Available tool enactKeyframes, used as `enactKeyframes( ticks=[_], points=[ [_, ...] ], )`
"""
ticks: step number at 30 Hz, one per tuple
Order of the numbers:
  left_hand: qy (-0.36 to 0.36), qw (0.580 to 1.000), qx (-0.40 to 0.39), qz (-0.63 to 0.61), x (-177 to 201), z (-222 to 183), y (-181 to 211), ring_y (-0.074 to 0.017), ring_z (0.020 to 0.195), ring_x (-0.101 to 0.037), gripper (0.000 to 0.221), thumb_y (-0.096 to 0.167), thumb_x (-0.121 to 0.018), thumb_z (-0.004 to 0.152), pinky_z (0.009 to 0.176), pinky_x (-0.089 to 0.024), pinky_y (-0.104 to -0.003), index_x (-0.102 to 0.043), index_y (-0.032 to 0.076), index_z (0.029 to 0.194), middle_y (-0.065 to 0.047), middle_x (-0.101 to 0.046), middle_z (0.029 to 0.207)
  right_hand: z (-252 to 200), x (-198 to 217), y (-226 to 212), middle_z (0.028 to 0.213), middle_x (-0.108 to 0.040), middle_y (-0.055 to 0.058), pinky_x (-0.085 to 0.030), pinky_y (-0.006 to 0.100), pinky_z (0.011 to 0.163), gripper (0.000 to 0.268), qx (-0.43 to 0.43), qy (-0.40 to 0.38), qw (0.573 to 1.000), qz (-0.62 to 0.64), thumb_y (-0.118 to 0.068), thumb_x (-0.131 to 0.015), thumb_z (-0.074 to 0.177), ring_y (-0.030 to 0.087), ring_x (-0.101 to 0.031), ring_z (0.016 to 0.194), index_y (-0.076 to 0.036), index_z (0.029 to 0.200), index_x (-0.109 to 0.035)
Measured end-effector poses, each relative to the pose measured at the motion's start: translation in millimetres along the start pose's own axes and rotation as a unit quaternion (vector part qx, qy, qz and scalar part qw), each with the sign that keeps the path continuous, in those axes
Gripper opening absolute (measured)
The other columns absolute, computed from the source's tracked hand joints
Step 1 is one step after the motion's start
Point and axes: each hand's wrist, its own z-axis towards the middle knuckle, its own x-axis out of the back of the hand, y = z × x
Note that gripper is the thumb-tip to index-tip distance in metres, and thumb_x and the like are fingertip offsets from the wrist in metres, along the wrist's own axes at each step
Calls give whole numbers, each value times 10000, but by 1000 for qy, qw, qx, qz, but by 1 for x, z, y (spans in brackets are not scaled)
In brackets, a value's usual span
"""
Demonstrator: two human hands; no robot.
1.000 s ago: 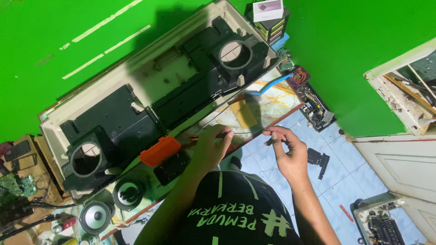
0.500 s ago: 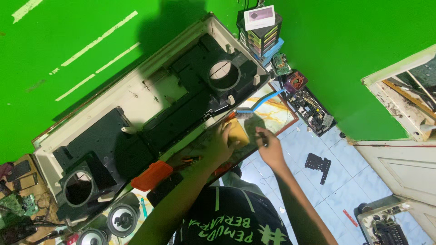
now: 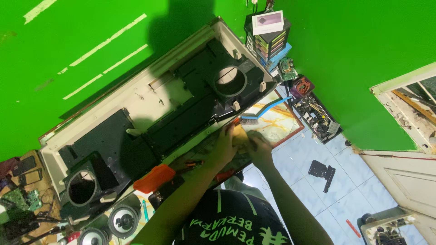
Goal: The person disassembles and repairs an electronic keyboard instrument chassis on a workbench, using screwdrivers to remove internal panels, unhooking wires, and cleaning the interior surfaces with a sponge.
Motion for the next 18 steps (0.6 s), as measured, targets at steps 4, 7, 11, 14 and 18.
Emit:
enactKeyframes(
  ticks=[4, 7, 11, 14, 18],
  points=[
    [14, 998, 36, -49, 8, -14, 4, -439, 1282, -535, 711, 183, -782, 857, 1052, -469, -480, -456, 118, 1486, -269, -454, 1448, -12, 6, 3, 1031, -721, 140, -559, 374, 832, 327, -168, -96, 980, 49, -145, -754, 877, 282, -710, 954, -25, 1167, -664],
    [68, 993, -12, -97, 17, -26, 15, -359, 1162, -659, 485, 224, -718, 920, 1057, -498, -442, -606, 119, 1380, -210, -636, 1285, -20, 16, 1, 1051, -710, 140, -563, 373, 849, 410, -242, -156, 941, 178, -131, -699, 915, 264, -698, 964, -18, 1275, -539],
    [153, 975, -105, -123, 33, -63, 44, -326, 1088, -673, 362, 254, -658, 979, 1010, -492, -426, -671, 95, 1304, -166, -704, 1167, -36, 31, -24, 1426, -547, 187, -423, 357, 1070, 632, -119, -174, 936, 281, -6, -572, 954, 270, -529, 1302, 2, 1546, -350],
    [148, 981, -61, -112, 50, -97, 67, -327, 1004, -665, 356, 230, -646, 985, 907, -518, -414, -684, 106, 1317, -172, -676, 1090, -49, 42, -58, 1499, -527, 193, -389, 329, 1134, 664, -87, -180, 936, 288, -43, -579, 989, 244, -501, 1380, 2, 1599, -321],
    [179, 966, -30, -183, 77, -123, 80, -307, 965, -717, 280, 202, -641, 988, 800, -589, -366, -702, 101, 1242, -159, -693, 1146, -47, 39, -101, 1400, -618, 164, -461, 308, 1056, 671, -115, -183, 957, 195, -142, -673, 957, 194, -597, 1264, -7, 1548, -384]
  ],
)
